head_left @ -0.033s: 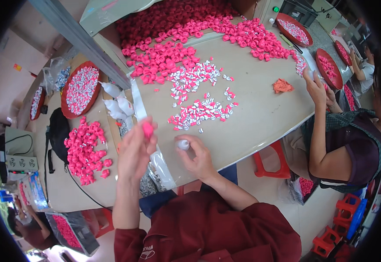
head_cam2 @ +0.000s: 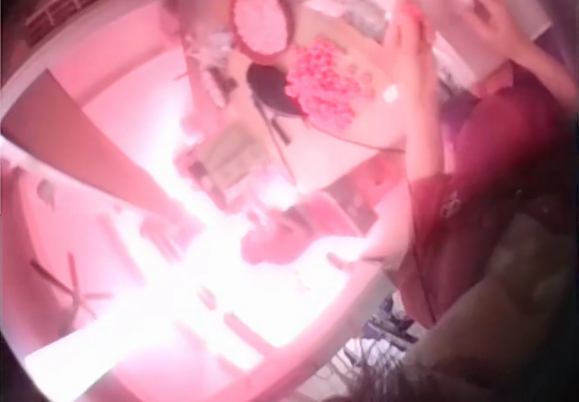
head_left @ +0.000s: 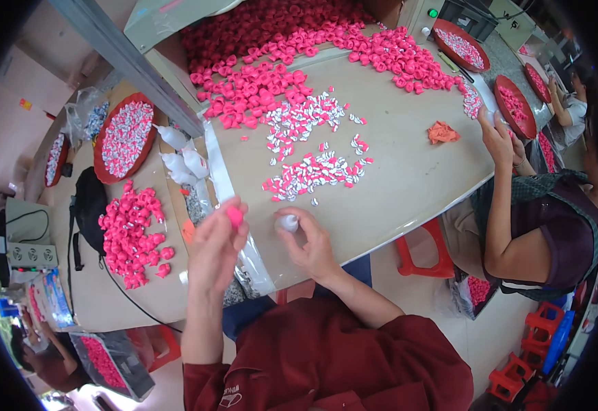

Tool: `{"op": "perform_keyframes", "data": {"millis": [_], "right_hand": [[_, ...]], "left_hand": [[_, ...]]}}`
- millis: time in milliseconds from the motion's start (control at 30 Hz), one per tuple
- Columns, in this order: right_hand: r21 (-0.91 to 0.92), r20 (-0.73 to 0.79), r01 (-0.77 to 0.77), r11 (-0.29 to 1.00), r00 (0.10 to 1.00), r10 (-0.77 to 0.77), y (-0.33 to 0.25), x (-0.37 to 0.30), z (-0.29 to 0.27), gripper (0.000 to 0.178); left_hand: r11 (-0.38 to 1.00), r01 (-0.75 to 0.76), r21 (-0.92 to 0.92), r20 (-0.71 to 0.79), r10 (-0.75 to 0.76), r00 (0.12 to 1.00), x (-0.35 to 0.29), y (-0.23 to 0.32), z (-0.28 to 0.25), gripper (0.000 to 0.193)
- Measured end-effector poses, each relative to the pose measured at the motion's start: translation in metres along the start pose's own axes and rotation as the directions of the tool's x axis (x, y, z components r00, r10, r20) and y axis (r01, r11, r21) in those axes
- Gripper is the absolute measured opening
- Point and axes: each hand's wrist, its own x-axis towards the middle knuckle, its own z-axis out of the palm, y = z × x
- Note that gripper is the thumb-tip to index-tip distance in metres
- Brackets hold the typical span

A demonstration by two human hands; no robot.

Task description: The person repeatedly picks up small pink and white components from a table, applies glue from a small bottle to the pink piece, and attaches a white piece to form a finished unit. The person places completed units into a growing pile on the table. Another person works at the same table in the background.

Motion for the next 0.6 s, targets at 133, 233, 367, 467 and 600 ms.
{"op": "perform_keyframes", "data": {"millis": [133, 233, 367, 467, 600], "right_hand": [[0.010, 0.066, -0.094, 0.996, 0.993, 0.093, -0.004, 0.000, -0.003, 0.033], [0.181, -0.030, -0.079, 0.980, 0.996, 0.086, -0.012, -0.001, 0.006, 0.033], [0.114, -0.017, -0.101, 0.988, 0.994, 0.104, -0.013, -0.013, -0.007, 0.035], [0.065, 0.006, -0.072, 0.995, 0.997, 0.071, -0.030, -0.022, -0.019, 0.034], [0.031, 0.050, -0.065, 0.997, 0.997, 0.063, -0.041, -0.037, -0.030, 0.033]], "left_hand": [[0.999, 0.023, 0.029, -0.158, -0.018, 0.987, -0.062, -0.040, 0.006, 0.035], [0.978, 0.037, -0.203, -0.118, -0.062, 0.991, -0.081, -0.073, -0.002, 0.037], [0.945, 0.040, -0.324, -0.032, -0.054, 0.998, -0.072, -0.082, 0.001, 0.037], [0.952, 0.096, -0.290, -0.065, -0.120, 0.991, -0.066, -0.066, 0.006, 0.037], [0.978, 0.051, -0.202, -0.029, -0.058, 0.998, -0.070, -0.076, -0.015, 0.040]]}}
